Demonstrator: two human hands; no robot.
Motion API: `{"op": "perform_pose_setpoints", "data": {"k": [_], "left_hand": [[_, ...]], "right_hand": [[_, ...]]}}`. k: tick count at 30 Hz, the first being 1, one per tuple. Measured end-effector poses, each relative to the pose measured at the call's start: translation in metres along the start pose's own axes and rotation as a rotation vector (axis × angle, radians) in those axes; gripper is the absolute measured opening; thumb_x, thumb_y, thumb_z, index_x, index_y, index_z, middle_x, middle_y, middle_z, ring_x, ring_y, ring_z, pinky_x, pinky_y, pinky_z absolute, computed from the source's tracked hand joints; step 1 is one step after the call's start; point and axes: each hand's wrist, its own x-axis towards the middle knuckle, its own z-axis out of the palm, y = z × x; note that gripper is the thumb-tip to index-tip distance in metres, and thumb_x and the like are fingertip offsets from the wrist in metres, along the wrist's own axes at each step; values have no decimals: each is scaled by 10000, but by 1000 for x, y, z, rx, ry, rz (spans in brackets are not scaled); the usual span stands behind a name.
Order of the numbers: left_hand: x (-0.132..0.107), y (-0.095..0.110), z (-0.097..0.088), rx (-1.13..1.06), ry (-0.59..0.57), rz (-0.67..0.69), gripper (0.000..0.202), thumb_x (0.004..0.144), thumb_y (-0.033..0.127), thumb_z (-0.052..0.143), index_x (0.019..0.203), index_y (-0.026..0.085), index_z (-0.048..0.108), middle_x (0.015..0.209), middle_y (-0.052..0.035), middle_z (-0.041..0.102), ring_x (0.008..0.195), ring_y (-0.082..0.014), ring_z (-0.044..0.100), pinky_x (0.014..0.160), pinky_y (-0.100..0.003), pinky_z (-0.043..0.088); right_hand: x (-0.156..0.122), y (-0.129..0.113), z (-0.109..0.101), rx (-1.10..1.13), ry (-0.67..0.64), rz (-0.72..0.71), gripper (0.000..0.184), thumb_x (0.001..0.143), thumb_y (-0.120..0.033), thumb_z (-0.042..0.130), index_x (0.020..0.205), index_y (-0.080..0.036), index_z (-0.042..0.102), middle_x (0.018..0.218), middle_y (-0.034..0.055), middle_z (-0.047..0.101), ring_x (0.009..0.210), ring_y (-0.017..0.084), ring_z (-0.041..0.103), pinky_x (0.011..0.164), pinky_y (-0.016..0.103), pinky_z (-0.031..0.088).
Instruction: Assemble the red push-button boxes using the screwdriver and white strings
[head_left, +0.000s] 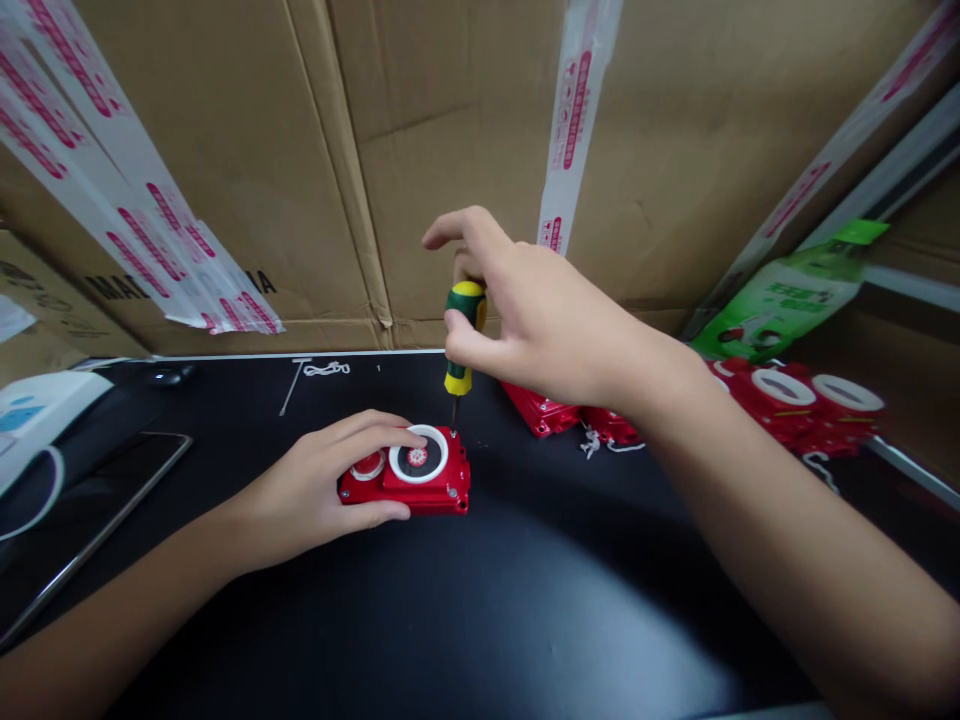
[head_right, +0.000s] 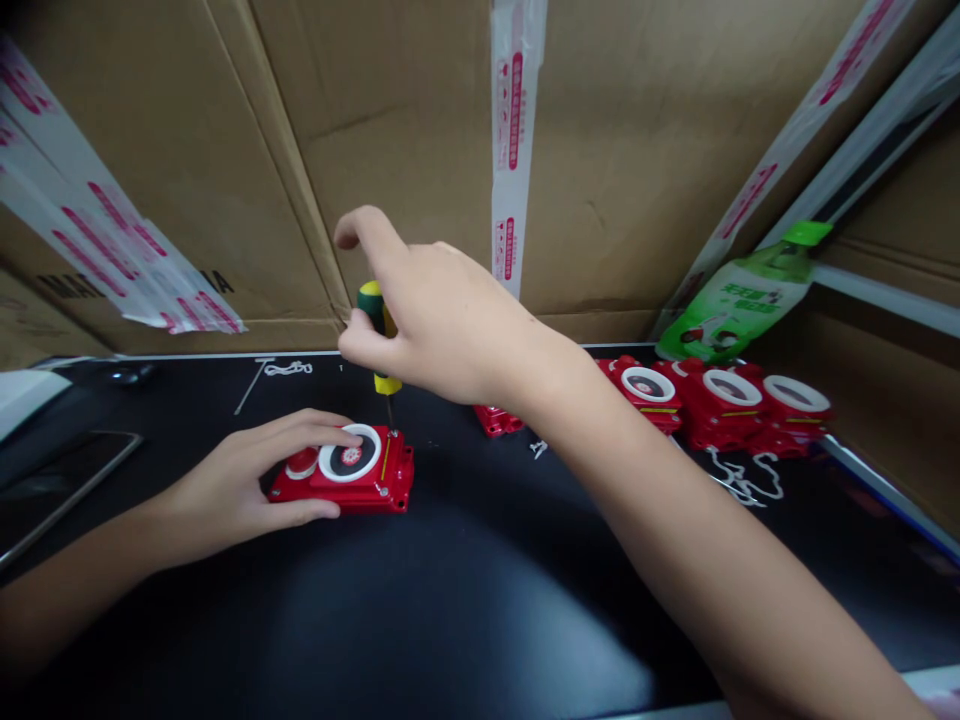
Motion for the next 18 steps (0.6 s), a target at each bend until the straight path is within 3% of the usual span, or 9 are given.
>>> {"op": "perform_pose_setpoints", "data": {"k": [3, 5, 8, 11, 18], "left_hand": [[0, 0, 0, 2, 0, 7, 548, 919, 503, 799, 1404, 325, 614, 1462, -81, 636, 1270, -272, 686, 1070, -389, 590], [-1, 0, 0, 4, 9, 13, 544, 915, 502, 802, 1395, 319, 625, 1455, -81, 642, 1262, -271, 691, 1067, -380, 591], [-1, -1, 1, 12, 22, 16, 540, 911, 501, 805, 1386, 307, 636, 1446, -79, 651, 1253, -267, 697, 1074, -366, 587], [-1, -1, 1, 17, 26, 16, 544, 907, 512, 807, 1381, 303, 640, 1444, -80, 652, 1247, -269, 702, 1072, -363, 588], [0, -1, 1, 25, 7, 8, 538, 921, 502, 797, 1393, 315, 620, 1458, -80, 638, 1257, -269, 697, 1070, -375, 588]], "right_hand": [[1, 1, 0, -16, 42, -62, 449, 914, -195, 543, 1362, -202, 508, 735, -51, 579, 937, 244, 661, 1075, 474, 408], [2, 0, 0, -12, 28, -71, 448, 896, -156, 523, 1341, -207, 530, 703, -71, 565, 905, 221, 661, 1134, 492, 359], [1, 0, -2, 69, -48, -55, 460, 892, -130, 503, 1348, -186, 527, 716, -73, 598, 773, 183, 620, 991, 428, 460], [0, 1, -4, 161, -101, -76, 456, 898, -109, 487, 1348, -174, 522, 873, -29, 674, 770, 164, 598, 801, 338, 488], [-1, 1, -8, 167, -74, -144, 345, 978, -95, 412, 1264, -206, 570, 1058, 3, 700, 936, 167, 634, 871, 326, 492]]}}
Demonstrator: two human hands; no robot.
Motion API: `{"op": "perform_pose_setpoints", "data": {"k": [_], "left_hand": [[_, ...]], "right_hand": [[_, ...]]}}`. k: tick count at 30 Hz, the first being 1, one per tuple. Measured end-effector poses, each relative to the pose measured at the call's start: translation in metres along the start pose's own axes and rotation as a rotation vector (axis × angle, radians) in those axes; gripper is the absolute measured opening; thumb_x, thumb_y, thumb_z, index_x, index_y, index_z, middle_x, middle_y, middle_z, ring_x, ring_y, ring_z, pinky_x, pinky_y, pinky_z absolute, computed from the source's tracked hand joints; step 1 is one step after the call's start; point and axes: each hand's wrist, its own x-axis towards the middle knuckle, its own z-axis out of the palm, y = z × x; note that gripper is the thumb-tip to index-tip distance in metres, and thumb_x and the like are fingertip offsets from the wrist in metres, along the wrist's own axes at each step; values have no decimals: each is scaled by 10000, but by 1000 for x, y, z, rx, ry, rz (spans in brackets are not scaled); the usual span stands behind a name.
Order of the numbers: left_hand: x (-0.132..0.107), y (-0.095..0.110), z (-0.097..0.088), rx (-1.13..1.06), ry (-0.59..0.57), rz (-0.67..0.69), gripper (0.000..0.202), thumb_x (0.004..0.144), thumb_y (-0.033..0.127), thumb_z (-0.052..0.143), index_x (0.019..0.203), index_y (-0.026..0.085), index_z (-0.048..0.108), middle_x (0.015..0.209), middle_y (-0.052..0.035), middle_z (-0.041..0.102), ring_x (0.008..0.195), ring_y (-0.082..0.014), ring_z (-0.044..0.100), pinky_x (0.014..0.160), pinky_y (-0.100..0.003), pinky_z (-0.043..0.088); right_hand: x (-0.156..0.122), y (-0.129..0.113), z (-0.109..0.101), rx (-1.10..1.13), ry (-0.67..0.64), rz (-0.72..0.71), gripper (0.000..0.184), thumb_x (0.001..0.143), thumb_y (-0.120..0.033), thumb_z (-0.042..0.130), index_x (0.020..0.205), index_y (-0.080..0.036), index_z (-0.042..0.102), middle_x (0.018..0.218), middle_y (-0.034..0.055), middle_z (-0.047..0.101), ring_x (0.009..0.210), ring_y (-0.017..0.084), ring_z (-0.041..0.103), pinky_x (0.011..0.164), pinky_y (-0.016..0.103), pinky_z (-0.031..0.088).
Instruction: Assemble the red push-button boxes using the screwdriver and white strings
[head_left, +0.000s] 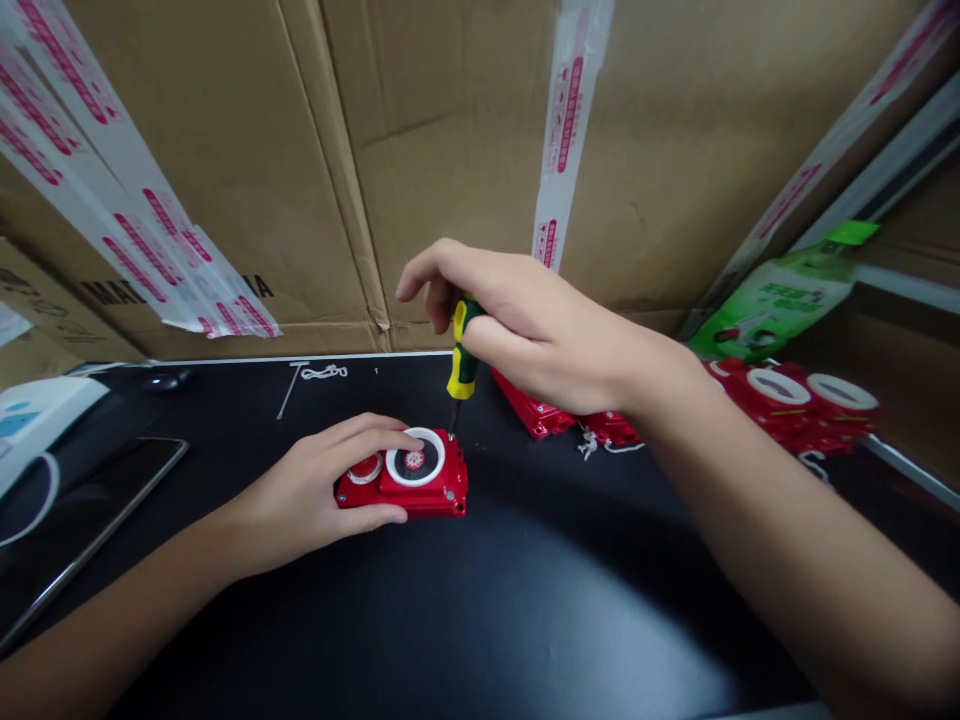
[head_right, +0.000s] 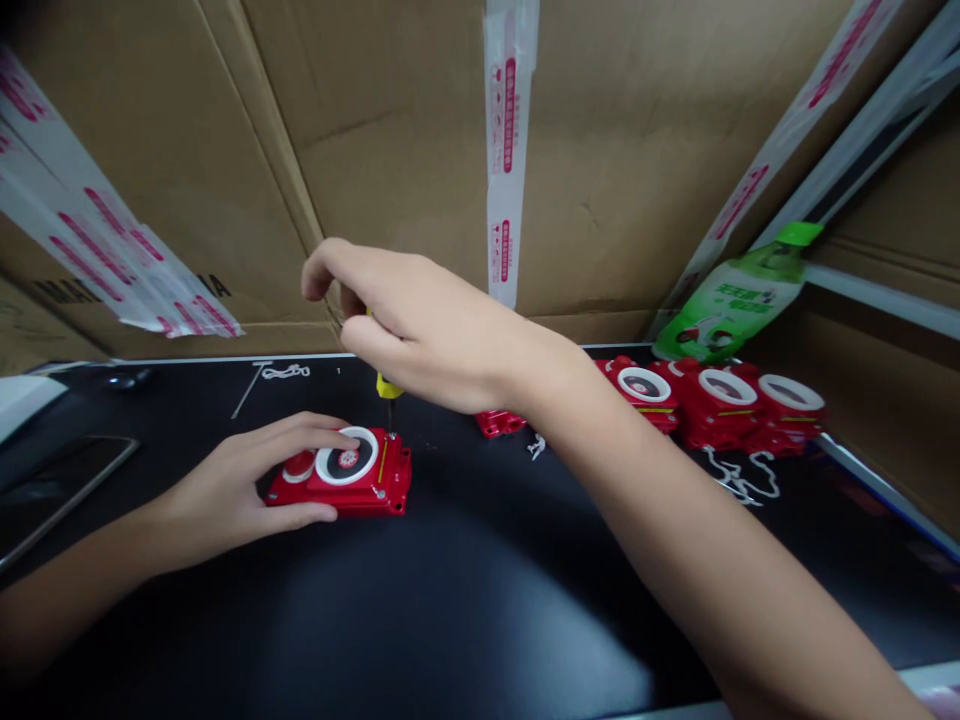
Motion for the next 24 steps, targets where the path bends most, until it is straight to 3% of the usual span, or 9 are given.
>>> {"op": "perform_pose_setpoints", "data": {"k": [2, 4, 7, 10, 16, 24], "left_hand": [[0, 0, 0, -5, 0, 4, 543, 919, 502, 798, 1396, 318, 618, 1458, -81, 638, 1259, -271, 695, 1073, -382, 589], [0, 0, 0, -10, 0, 1, 545, 917, 504, 800, 1397, 322, 618, 1461, -82, 636, 1268, -275, 691, 1077, -390, 589], [-1, -1, 0, -14, 5, -4, 548, 913, 508, 801, 1397, 323, 622, 1462, -84, 636, 1266, -277, 692, 1070, -395, 596], [-2, -1, 0, -19, 2, 0, 553, 917, 499, 799, 1405, 320, 615, 1459, -86, 638, 1255, -271, 696, 1059, -385, 603], [-2, 0, 0, -26, 0, 6, 547, 922, 500, 796, 1401, 307, 617, 1460, -95, 638, 1268, -274, 690, 1076, -389, 592], [-1, 1, -1, -9, 3, -13, 548, 900, 525, 808, 1380, 312, 650, 1444, -87, 651, 1245, -277, 701, 1063, -376, 595]], "right_hand": [[1, 0, 2, -86, 26, 23, 238, 1038, -220, 464, 1245, -208, 581, 1119, 35, 704, 967, 200, 649, 870, 347, 498], [2, 1, 6, -203, 61, 78, 275, 1058, -419, 532, 1207, -198, 596, 1124, 75, 703, 953, 244, 662, 837, 376, 503], [4, 5, 10, -364, 76, 224, 419, 1023, -592, 572, 1083, -181, 629, 854, 71, 662, 784, 265, 651, 734, 388, 485], [3, 8, 9, -389, 69, 269, 316, 1012, -505, 618, 978, -192, 640, 675, 18, 565, 652, 222, 594, 663, 350, 448], [0, 8, -3, -170, 48, 111, 105, 977, -321, 642, 989, -217, 645, 888, 21, 711, 773, 186, 638, 702, 324, 463], [1, 8, -8, -121, 77, 143, 89, 873, -253, 709, 944, -243, 656, 809, -6, 687, 698, 179, 596, 680, 349, 459]]}}
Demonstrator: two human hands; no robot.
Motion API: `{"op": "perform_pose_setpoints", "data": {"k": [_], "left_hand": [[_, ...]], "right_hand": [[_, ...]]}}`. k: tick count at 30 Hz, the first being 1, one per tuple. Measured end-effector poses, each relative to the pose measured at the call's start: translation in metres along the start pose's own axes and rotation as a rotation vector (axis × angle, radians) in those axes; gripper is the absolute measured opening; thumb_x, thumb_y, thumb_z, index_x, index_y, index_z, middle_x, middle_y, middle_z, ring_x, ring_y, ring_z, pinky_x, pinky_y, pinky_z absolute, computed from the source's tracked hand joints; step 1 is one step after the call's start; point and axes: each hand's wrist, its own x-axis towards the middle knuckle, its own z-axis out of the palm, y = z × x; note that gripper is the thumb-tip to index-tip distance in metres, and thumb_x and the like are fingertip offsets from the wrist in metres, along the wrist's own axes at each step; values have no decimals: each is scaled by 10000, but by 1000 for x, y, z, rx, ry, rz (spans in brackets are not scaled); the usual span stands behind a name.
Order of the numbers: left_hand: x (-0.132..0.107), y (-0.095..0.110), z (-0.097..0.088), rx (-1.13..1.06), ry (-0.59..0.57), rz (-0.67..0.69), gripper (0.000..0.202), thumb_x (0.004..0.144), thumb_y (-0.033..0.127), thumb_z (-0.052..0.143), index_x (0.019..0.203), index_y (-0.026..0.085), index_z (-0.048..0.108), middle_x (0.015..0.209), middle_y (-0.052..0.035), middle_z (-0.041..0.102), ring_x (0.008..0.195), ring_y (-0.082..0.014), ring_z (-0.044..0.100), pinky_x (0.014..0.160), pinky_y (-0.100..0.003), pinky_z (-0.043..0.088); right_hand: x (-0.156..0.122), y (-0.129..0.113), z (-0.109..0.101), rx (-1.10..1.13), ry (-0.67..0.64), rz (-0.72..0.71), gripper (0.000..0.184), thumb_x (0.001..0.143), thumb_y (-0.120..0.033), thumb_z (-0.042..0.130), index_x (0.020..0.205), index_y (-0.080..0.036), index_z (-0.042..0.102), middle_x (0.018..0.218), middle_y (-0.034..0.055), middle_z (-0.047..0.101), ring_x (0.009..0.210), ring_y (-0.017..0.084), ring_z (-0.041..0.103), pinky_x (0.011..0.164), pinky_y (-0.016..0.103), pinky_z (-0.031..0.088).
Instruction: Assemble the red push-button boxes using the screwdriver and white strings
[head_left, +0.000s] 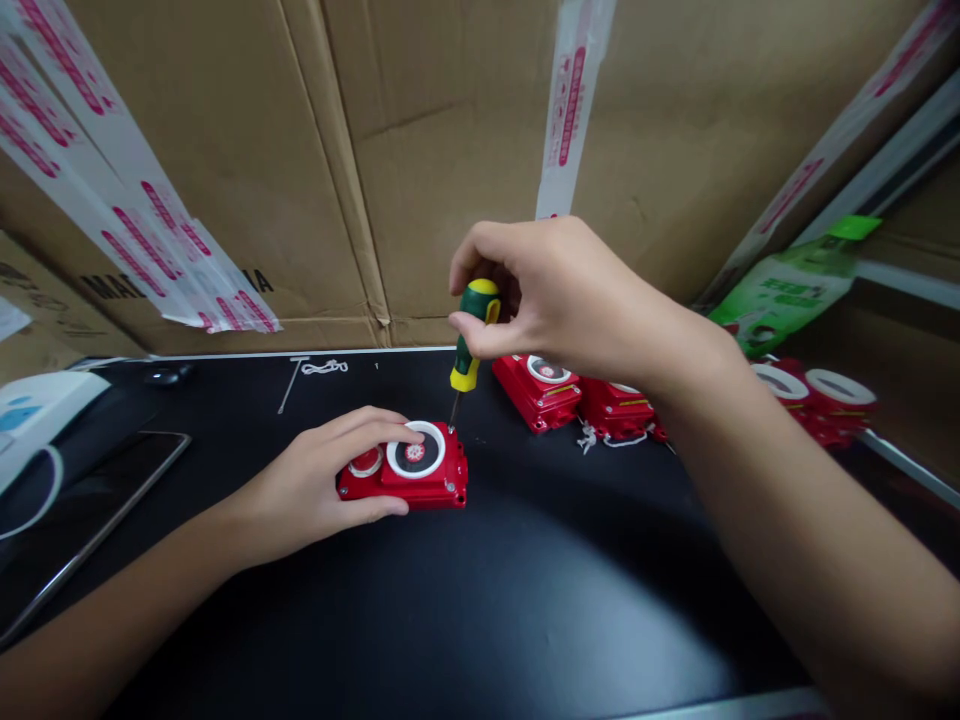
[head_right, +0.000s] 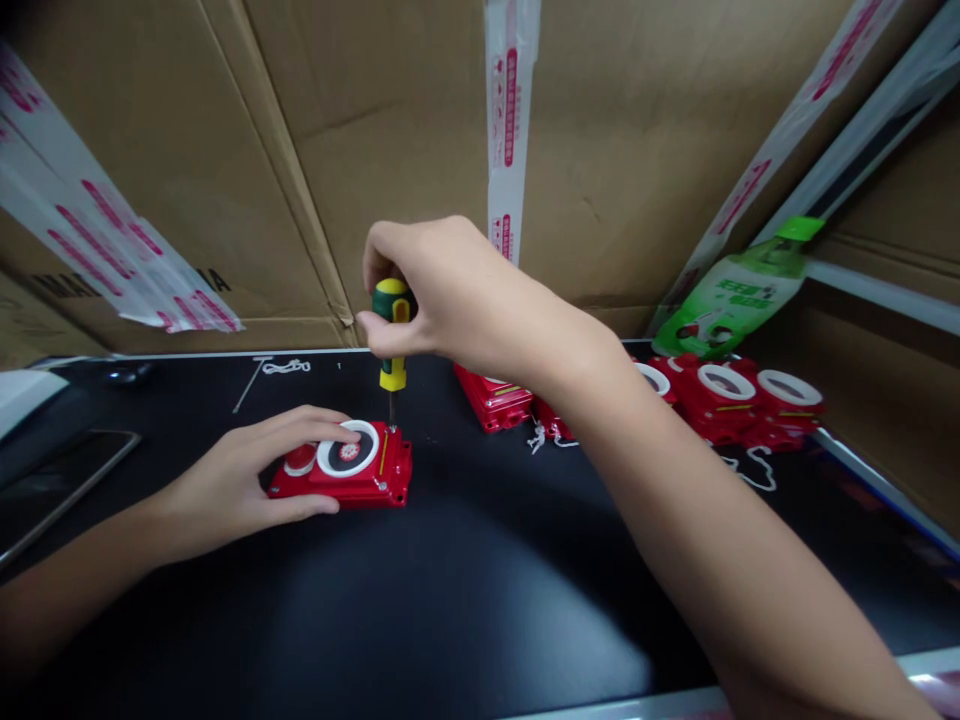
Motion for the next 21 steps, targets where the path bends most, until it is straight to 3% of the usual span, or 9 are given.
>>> {"op": "perform_pose_setpoints", "data": {"k": [5, 12, 21], "left_hand": [[-1, -2, 0, -1, 5, 11, 573, 894, 531, 813, 1397, 314, 645, 1445, -84, 656, 1263, -280, 697, 1072, -368, 592], [-1, -2, 0, 0, -2, 30, 573, 910, 519, 806, 1409, 314, 611, 1461, -75, 640, 1278, -260, 686, 1086, -355, 579], [0, -2, -1, -3, -8, 27, 565, 913, 517, 803, 1399, 303, 610, 1459, -93, 637, 1275, -276, 687, 1079, -388, 586]], "right_hand": [[-3, 0, -3, 119, -27, 1, 186, 837, -196, 729, 1006, -256, 677, 851, -7, 710, 732, 181, 626, 670, 341, 493], [-6, -10, -12, 302, -147, -42, 428, 745, -1, 635, 1096, -234, 706, 1038, 11, 749, 853, 188, 671, 724, 315, 555], [-8, -13, -20, 451, -142, -30, 442, 769, 23, 643, 1155, -185, 697, 1061, 2, 735, 851, 135, 660, 662, 255, 527]]}}
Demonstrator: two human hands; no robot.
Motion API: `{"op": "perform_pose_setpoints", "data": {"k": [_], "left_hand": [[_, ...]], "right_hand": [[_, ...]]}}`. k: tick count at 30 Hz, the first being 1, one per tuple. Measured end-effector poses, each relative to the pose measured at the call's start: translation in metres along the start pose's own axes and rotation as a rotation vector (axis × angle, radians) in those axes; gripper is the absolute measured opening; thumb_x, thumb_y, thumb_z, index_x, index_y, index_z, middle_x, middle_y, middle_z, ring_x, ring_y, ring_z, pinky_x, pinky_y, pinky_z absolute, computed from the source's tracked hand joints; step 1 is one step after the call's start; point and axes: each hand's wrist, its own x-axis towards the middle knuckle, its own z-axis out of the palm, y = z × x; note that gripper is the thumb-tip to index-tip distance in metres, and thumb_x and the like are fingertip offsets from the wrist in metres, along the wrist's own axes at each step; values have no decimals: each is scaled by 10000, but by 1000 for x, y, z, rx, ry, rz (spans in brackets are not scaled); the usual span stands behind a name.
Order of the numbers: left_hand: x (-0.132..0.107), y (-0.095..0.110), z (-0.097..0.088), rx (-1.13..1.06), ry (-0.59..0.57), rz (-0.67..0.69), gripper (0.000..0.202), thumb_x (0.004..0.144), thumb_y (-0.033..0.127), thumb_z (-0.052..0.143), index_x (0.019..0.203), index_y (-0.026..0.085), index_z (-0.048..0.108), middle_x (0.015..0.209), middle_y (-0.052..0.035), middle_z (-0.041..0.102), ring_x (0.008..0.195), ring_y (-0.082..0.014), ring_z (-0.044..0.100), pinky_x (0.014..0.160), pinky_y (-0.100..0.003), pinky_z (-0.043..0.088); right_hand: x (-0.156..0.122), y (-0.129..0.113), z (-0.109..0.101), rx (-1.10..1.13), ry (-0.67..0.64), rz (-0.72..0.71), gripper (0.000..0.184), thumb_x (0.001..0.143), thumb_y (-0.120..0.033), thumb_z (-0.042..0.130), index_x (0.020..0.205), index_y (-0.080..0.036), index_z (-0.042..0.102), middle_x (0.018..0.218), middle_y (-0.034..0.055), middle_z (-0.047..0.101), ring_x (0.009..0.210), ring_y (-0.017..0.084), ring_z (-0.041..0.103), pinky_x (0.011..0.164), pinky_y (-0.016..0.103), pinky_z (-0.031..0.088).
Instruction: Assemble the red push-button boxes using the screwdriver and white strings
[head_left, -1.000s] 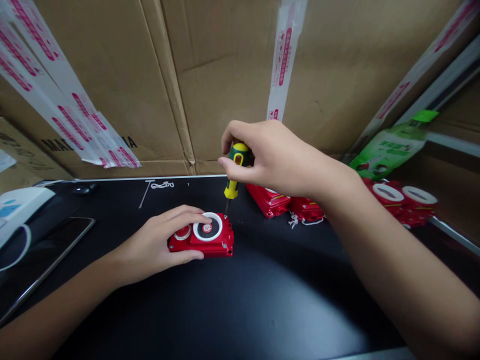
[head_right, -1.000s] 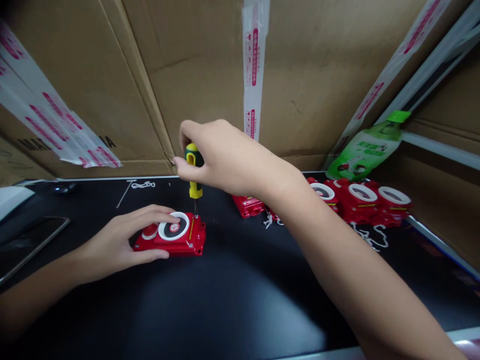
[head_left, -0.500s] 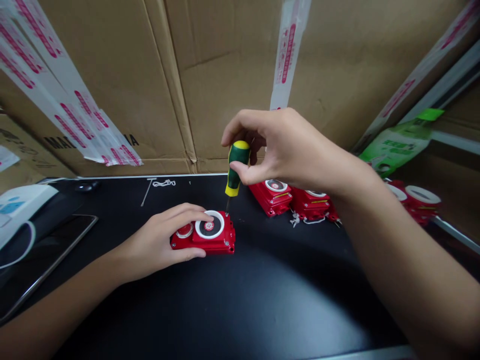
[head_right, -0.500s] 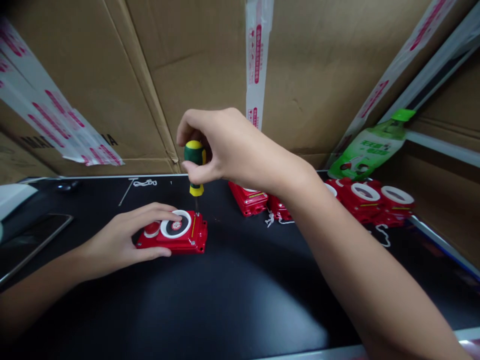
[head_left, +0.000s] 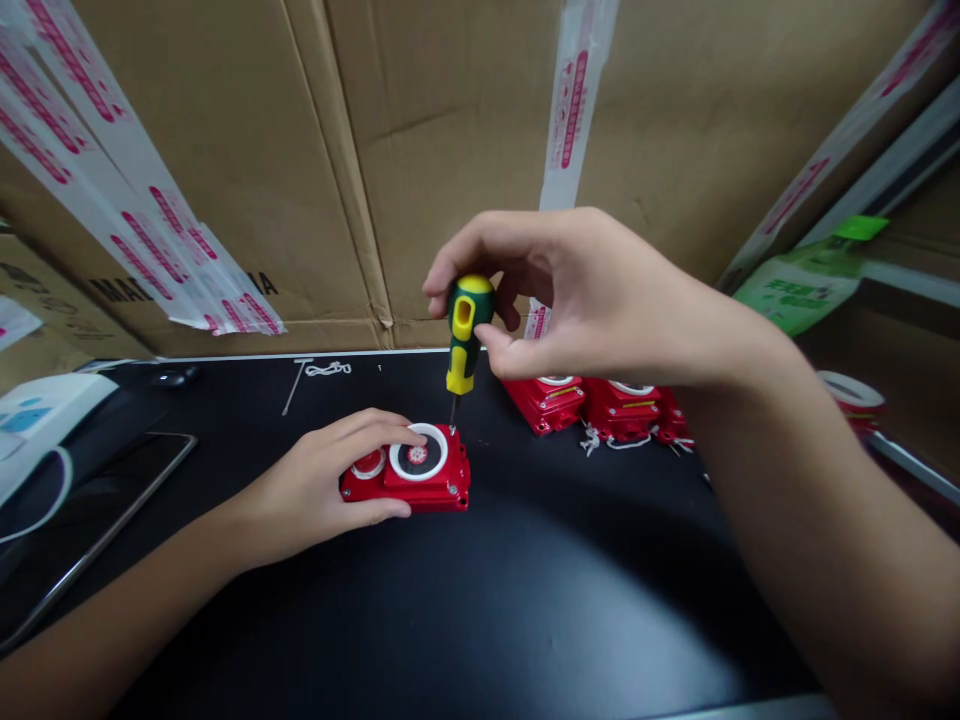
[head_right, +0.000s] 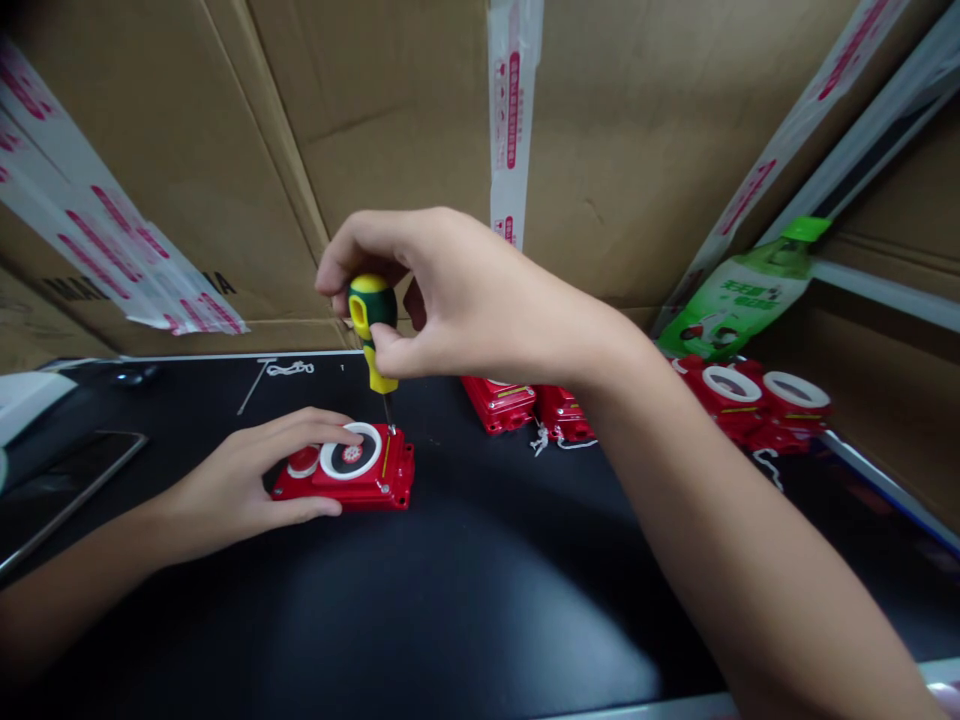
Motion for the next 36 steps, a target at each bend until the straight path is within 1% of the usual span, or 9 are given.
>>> {"op": "perform_pose_setpoints", "data": {"k": [3, 9, 17, 20, 24, 29, 31, 34, 36], "left_hand": [[0, 0, -1, 0, -1, 7, 568, 907, 515, 808, 1393, 294, 614, 1446, -97, 647, 1283, -286, 681, 1082, -392, 582], [3, 11, -6, -67, 27, 6, 465, 934, 453, 781, 1353, 305, 640, 1445, -85, 638, 1293, -291, 646, 1099, -413, 543], [3, 13, -6, -261, 326, -31, 116, 982, 295, 730, 1097, 283, 724, 1299, -49, 660, 1245, -246, 641, 1081, -391, 512], [3, 13, -5, -259, 370, -32, 8, 971, 260, 742, 972, 257, 749, 1231, -50, 681, 1225, -245, 654, 1068, -395, 519], [5, 11, -5, -212, 399, -31, 64, 973, 255, 736, 913, 237, 750, 1137, -52, 699, 1217, -252, 661, 1064, -412, 527], [8, -19, -11, -2, 426, -84, 146, 978, 323, 715, 877, 218, 723, 1065, -54, 721, 1126, -248, 685, 1028, -427, 538], [11, -37, -15, 258, 399, -175, 184, 992, 365, 675, 896, 224, 747, 1064, -53, 723, 1081, -245, 675, 1010, -429, 541], [23, -60, -21, 404, 378, -259, 193, 973, 337, 665, 907, 208, 793, 1020, -91, 711, 1040, -302, 629, 1018, -524, 497], [36, -70, -25, 466, 307, -260, 183, 946, 315, 679, 883, 203, 810, 993, -100, 700, 1040, -314, 605, 1028, -513, 484]], "right_hand": [[-1, -1, -2, 2, 41, 12, 442, 781, 54, 653, 1131, -213, 695, 1069, -1, 744, 910, 153, 690, 683, 263, 537], [1, 1, -1, 131, 258, -39, 336, 815, 6, 736, 1044, -239, 738, 1078, 19, 772, 991, 207, 726, 801, 291, 613], [8, 0, 10, 265, 341, -34, 215, 849, -115, 807, 1028, -223, 755, 1043, 45, 792, 959, 225, 757, 850, 336, 652], [10, 1, 14, 283, 328, -38, 231, 830, -127, 840, 1021, -226, 756, 1042, 40, 798, 972, 240, 764, 856, 363, 661], [11, 3, 15, 249, 361, -54, 217, 836, -133, 845, 1016, -218, 757, 1038, 51, 796, 958, 241, 766, 855, 378, 660], [12, 9, 3, 131, 578, -64, 193, 840, -110, 829, 985, -219, 763, 1018, 35, 773, 952, 212, 758, 850, 342, 632], [12, 13, -2, 112, 599, -78, 194, 829, -92, 819, 970, -213, 762, 990, 36, 769, 910, 198, 746, 805, 332, 626], [12, 17, -6, 120, 600, -100, 200, 819, -104, 811, 965, -228, 755, 954, 28, 761, 864, 196, 731, 757, 343, 625], [12, 19, -7, 128, 586, -104, 198, 832, -125, 799, 977, -250, 749, 966, 23, 755, 875, 205, 730, 768, 364, 631]]}}
